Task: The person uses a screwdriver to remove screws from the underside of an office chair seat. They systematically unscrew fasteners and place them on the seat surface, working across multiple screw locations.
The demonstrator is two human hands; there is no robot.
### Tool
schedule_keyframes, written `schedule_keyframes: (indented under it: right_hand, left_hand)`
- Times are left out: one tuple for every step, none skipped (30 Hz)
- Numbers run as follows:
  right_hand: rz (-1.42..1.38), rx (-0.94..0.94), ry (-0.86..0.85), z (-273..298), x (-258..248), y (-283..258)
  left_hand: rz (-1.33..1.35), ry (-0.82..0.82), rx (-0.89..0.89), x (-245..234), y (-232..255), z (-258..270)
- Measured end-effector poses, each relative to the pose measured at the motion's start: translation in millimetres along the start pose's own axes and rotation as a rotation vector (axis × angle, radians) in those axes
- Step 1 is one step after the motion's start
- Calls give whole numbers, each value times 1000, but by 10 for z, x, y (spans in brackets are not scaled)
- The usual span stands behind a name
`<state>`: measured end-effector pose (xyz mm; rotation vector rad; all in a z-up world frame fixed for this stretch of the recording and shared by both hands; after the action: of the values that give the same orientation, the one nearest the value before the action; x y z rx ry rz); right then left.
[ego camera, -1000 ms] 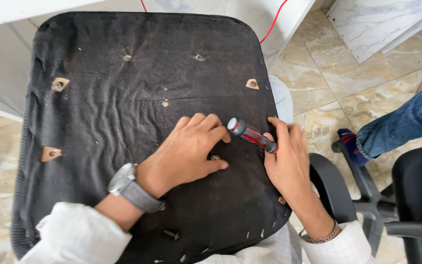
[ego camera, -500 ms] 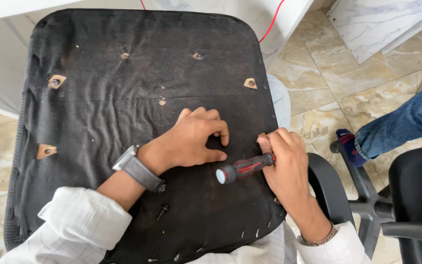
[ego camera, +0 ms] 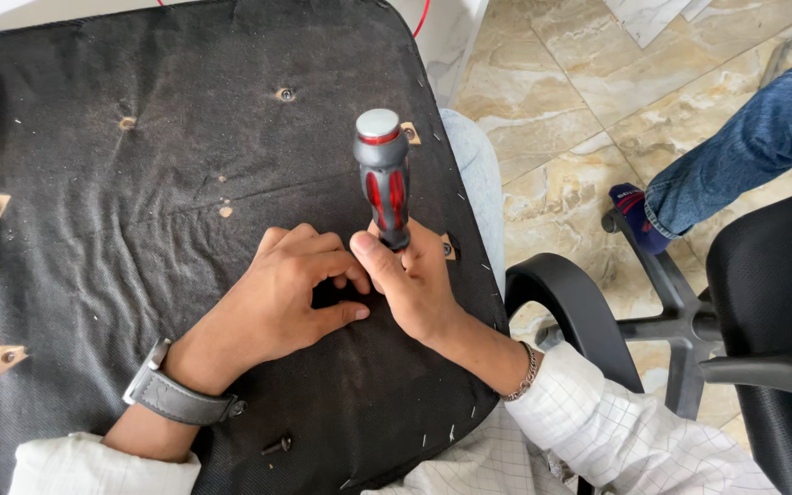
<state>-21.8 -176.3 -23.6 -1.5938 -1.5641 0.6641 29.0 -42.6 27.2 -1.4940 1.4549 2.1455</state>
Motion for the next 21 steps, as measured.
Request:
schedule_keyframes:
  right_hand:
    - [-34, 30, 7, 3, -1, 44]
    - [-64, 67, 20, 23, -9, 71]
    - [-78, 71, 15, 30, -10, 71]
    - [-96, 71, 20, 26, 11, 64]
    - [-113, 71, 25, 16, 34, 56]
    - [-122, 74, 21, 19, 52, 47]
    - [-130, 76, 18, 24, 70, 41]
    - [-138, 82, 9, 21, 67, 45]
    - [-141, 77, -4, 12, 63, 48]
    - [-144, 64, -8, 3, 75, 48]
    - [-147, 51, -13, 1, 89, 36]
    - [-88, 37, -18, -5, 89, 24]
    - [-29, 24, -23, -3, 107, -5]
    - [36, 12, -51, -14, 105, -48]
    - [120, -22, -69, -32, 112, -105]
    - [200, -64, -89, -63, 134, -150]
    - [279, -107, -109, -91, 147, -205]
    - [302, -114, -119, -117, 151, -238]
    - [325, -120, -128, -134, 140, -281]
    - [343, -134, -121, -144, 154, -315]
    - [353, -206, -124, -151, 163, -373]
  left_hand:
    - [-1, 11, -4, -20, -6, -6]
    - [5, 13, -8, -19, -7, -9]
    - [10, 14, -11, -16, -9, -19]
    - [26, 39, 12, -38, 4, -26]
    - [42, 63, 36, -47, 21, -28]
    - [62, 90, 55, -46, 28, -24]
    - [58, 92, 27, -38, -1, -29]
    - [57, 97, -6, -18, -27, -43]
    - [56, 102, -38, 5, -51, -62]
    - [48, 93, -56, 15, -75, -84]
    - [40, 84, -74, 19, -92, -95]
    - [26, 86, -92, 19, -107, -107]
    - [16, 84, -58, 4, -102, -105]
    - [19, 102, -29, 2, -93, -99]
    - [21, 120, 0, 9, -78, -80]
    - [30, 128, 23, 22, -71, -62]
    - [38, 137, 45, 41, -61, -48]
    - [39, 140, 74, 53, -46, -46]
    - [71, 147, 77, 77, -28, -49]
    - [88, 145, 86, 80, -16, -48]
    - [105, 143, 94, 84, 1, -46]
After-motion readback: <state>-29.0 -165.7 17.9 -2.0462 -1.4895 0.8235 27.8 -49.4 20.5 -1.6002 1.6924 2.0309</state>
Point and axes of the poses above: each hand's wrist, its own z-axis away from the middle knuckle, its own x-axis out of the palm, y = z × x, the point moved 5 cm from there along -z, towards the middle knuckle, and after that the axes turned 13 degrees about -x, right-handed, at the moved point
